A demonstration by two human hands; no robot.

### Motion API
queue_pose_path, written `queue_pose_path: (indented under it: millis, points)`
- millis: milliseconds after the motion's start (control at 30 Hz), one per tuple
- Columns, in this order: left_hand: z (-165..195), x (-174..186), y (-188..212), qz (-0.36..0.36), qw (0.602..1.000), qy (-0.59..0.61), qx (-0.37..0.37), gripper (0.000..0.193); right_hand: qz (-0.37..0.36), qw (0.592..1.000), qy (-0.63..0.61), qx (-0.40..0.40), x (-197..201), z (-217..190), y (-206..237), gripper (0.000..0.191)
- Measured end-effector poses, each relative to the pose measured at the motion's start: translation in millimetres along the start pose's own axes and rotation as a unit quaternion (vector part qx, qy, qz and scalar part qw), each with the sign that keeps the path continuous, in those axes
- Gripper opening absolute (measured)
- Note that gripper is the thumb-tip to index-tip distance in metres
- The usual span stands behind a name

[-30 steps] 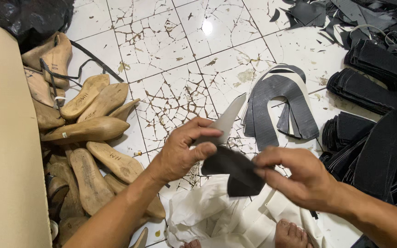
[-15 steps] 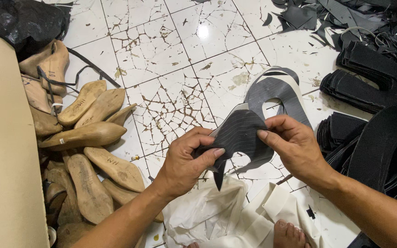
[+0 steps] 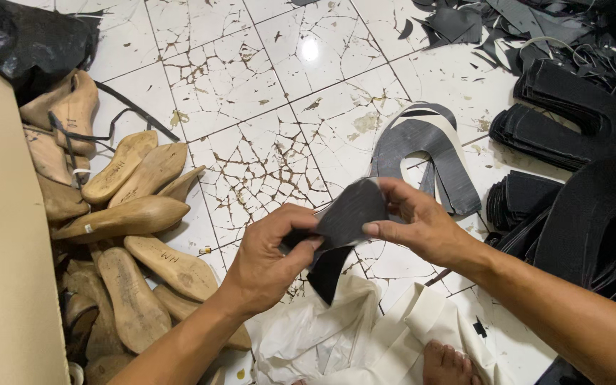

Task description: The person sits on the floor and hand-sews a black shoe part using a needle and thread. They pull the thread through the material, inspect the stitching, and place the finished piece onto a stack of similar parts.

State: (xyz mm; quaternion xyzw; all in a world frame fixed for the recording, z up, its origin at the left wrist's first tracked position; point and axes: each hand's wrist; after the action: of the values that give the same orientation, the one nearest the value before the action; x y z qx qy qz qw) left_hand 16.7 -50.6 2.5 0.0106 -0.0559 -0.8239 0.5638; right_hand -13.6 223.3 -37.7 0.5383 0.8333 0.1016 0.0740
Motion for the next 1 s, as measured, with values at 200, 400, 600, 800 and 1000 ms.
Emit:
queue_pose_path:
  millis: [200, 400, 600, 800, 1000]
  points:
    - [-15, -1, -5, -0.004, 0.998, -0.052, 0.046, 0.027, 0.006, 0.995, 0.092, 0.034, 5, 16, 26, 0.020]
    - [-23, -10, -11, -0.136, 0.971, -0.060, 0.189, 0.022, -0.052, 0.995, 0.086, 0.018, 5, 18, 30, 0.027]
    - [-17, -5, -17, -0.117, 0.977, -0.114, 0.134, 0.032, 0.121, 0.947, 0.237, -0.178, 61, 14, -36, 0.036]
    - [-22, -3, -22, -0.148, 0.969, -0.137, 0.143, 0.030, 0.203, 0.855, 0.468, -0.088, 105, 5, -86, 0.049]
    - [-33, 11, -21, -0.137, 0.978, -0.157, 0.011, 0.042, 0.186, 0.771, 0.602, -0.094, 108, 1, -131, 0.055]
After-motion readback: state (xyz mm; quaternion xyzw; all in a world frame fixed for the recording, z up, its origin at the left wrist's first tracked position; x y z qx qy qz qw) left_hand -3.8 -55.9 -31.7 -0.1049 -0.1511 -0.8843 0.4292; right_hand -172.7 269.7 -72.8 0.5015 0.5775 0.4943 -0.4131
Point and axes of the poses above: each hand's wrist, its own y-axis away from the middle knuckle, its own x-axis out of the back of the hand, z = x × y, and after that the axes turned 3 degrees about x, right-handed
